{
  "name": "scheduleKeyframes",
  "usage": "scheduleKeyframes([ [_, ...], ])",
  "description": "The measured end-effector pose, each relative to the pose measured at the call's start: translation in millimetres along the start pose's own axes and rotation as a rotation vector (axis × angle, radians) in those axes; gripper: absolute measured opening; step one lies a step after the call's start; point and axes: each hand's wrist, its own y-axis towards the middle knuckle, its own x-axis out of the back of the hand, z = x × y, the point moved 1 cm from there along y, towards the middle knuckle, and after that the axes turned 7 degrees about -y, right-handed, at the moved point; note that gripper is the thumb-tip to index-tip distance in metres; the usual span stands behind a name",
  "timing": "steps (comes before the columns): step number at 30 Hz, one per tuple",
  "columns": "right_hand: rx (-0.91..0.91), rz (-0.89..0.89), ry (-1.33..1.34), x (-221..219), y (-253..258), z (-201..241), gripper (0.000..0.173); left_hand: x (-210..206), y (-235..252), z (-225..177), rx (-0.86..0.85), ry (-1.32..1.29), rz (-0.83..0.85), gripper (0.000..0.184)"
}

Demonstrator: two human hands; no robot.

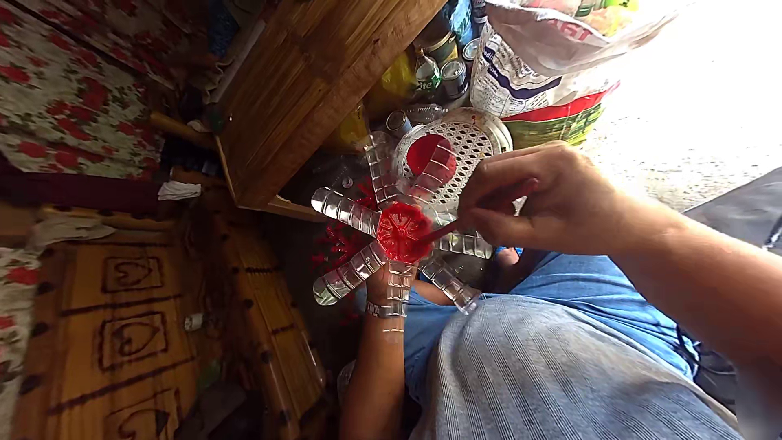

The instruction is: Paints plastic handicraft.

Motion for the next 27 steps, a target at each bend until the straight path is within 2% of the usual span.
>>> scheduleKeyframes([
  [4, 0.017, -0.141, 0.014, 2.8, -0.7, 1.0, 0.006, 1.6, -1.1, -1.2, -0.017, 0.023, 0.069, 0.016],
  [7, -0.004, -0.218, 0.042, 5.3, -4.9, 7.4, 0.006, -1.6, -5.5, -4.1, 0.057, -0.085, 0.172, 0.024],
  [11, -0.124, -0.193, 0.154, -6.7, -10.9, 9.0, 0.004, 1.2, -2.6, -3.2, 0.062, -0.08, 0.255, 0.031],
  [15, -0.184, -0.17, 0.192, -18.4, -15.4, 4.0, 0.004, -3.4, -3.4, -2.4, 0.065, -0.114, 0.199, 0.031],
  [20, -0.139, -0.244, 0.114, -14.3, -17.2, 6.6, 0.005, -7.4, -4.1, -4.7, 0.085, -0.141, 0.238, 0.03],
  [24, -0.116, -0.205, 0.145, -18.4, -18.4, 8.8, 0.004, -4.8, -4.2, -3.0, 0.091, -0.135, 0.272, 0.03],
  [27, -0.036, -0.245, 0.025, -20.8, -22.0, 3.6, 0.007, -1.9, -1.5, -0.6, 0.046, -0.115, 0.305, 0.034],
])
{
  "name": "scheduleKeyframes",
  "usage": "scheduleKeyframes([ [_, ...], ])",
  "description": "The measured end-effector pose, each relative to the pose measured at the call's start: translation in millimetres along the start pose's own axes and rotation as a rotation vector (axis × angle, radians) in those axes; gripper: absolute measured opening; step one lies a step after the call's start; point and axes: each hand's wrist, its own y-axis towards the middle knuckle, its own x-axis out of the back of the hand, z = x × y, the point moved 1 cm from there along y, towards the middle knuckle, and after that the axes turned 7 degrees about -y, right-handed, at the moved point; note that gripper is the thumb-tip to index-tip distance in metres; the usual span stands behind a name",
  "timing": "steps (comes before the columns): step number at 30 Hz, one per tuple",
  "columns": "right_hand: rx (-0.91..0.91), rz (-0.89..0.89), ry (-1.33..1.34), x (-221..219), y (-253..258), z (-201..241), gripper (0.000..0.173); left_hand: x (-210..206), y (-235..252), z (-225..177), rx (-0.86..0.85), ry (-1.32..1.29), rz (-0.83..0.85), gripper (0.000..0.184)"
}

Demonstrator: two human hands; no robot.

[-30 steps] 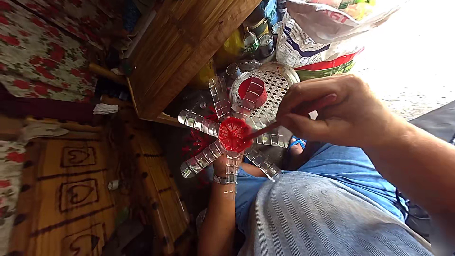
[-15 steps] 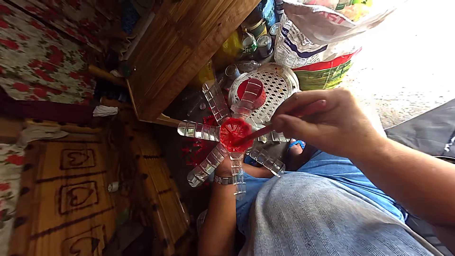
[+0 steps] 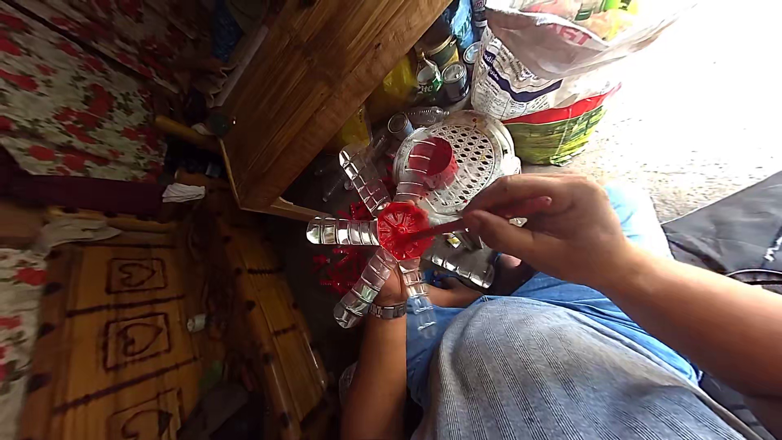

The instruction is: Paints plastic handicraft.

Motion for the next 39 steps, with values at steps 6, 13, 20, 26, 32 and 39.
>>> scheduleKeyframes([
  [6, -0.044, -0.081, -0.008, 5.4, 0.2, 9.2, 0.006, 0.9, 1.6, 2.7, -0.09, 0.057, -0.018, 0.031],
  [13, -0.162, -0.067, 0.084, -7.0, -5.0, -0.5, 0.005, -23.3, 3.2, 2.6, -0.145, 0.232, -0.193, 0.011],
  [20, -0.179, -0.059, 0.116, -7.0, -6.5, 2.9, 0.004, -21.7, 3.1, 1.9, -0.12, 0.154, -0.2, 0.01],
  [26, -0.126, -0.14, 0.034, 0.1, -4.9, 3.9, 0.006, -25.7, 2.9, -0.4, -0.107, 0.166, -0.296, 0.011],
  [32, -0.258, -0.099, 0.161, -13.6, -2.0, 0.4, 0.007, -22.2, 2.9, 2.4, -0.078, 0.123, -0.228, 0.01],
  [39, -0.253, -0.163, 0.111, -8.4, -3.4, 3.4, 0.004, -10.8, -2.4, 1.1, -0.088, 0.129, -0.175, 0.015],
])
